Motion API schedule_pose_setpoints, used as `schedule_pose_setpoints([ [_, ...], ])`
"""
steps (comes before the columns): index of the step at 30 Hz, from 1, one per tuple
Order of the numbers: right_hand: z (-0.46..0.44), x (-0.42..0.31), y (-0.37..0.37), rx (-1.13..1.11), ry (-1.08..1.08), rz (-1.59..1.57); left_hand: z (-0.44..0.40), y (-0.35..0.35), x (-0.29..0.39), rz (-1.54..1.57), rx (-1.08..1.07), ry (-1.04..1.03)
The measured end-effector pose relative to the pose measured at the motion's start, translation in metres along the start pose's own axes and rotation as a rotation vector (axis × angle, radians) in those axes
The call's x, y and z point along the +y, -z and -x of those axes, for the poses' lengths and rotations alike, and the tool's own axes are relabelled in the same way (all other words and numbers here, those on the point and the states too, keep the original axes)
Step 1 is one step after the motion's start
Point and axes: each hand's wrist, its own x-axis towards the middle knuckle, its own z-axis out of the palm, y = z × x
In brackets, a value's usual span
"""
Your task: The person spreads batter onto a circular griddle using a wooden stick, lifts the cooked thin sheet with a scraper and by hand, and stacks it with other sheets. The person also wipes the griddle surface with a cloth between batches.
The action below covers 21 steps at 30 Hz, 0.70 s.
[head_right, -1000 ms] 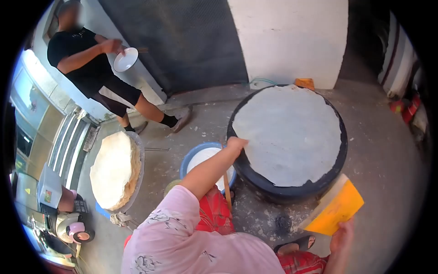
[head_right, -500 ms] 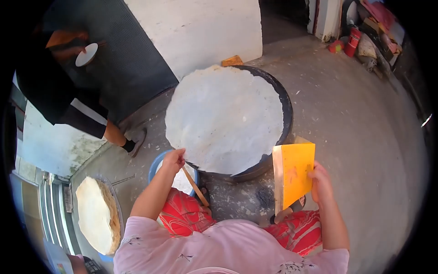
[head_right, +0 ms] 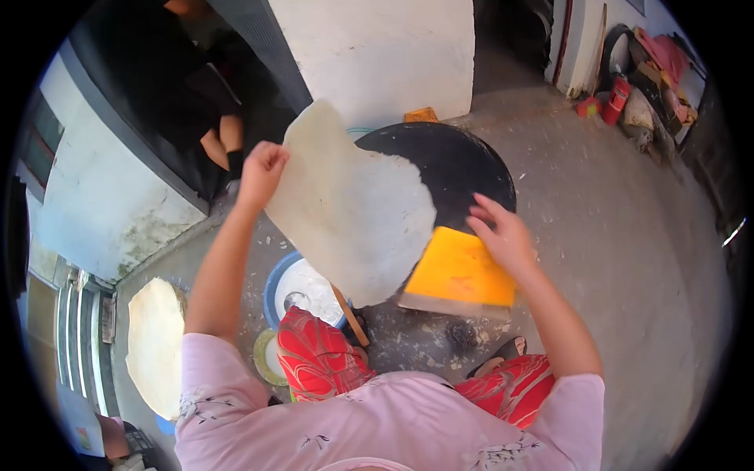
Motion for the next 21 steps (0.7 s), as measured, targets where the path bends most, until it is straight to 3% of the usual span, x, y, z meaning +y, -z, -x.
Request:
schedule_pose_setpoints([
  [3,-0.04,-0.066,-0.032,0.034,0.15,0.149,-0.015,0.072,0.044,0.149,-0.081,-0.124],
  [4,-0.052,-0.089,-0.041,0.048,0.134,0.197,-0.013,0.1,0.065,0.028,-0.091,-0.194],
  [6,-0.075,-0.117,-0.062,0.056,0.132,0.245,-0.004,0.14,0.074,0.108,-0.066,-0.214],
  [8,-0.099,-0.127,-0.093,0.309,0.275,0.279,0.011,0.173,0.07,0.08,-0.046,-0.21],
  [11,-0.129,-0.124,-0.133,0.066,0.354,0.174,0.042,0.213,0.035,0.05,-0.016,-0.057],
  [13,-0.133,-0.146,-0.162,0.035,0.409,0.11,0.062,0.227,-0.013,-0.051,0.04,0.163],
  [15,-0.122,-0.195,-0.177,-0.099,0.409,0.343,0.087,0.241,-0.069,-0.197,0.079,0.272],
  [16,-0.121,-0.214,-0.188,-0.125,0.423,0.335,0.099,0.247,-0.096,-0.157,0.132,0.465],
  [17,-0.123,-0.233,-0.202,-0.087,0.548,0.353,0.106,0.256,-0.105,-0.117,0.188,0.655],
  [20,-0.115,-0.298,-0.237,-0.002,0.779,0.254,0.124,0.305,-0.11,-0.004,0.417,0.893],
  [21,-0.105,-0.319,-0.245,-0.028,0.797,0.229,0.132,0.331,-0.112,0.11,0.54,0.819],
])
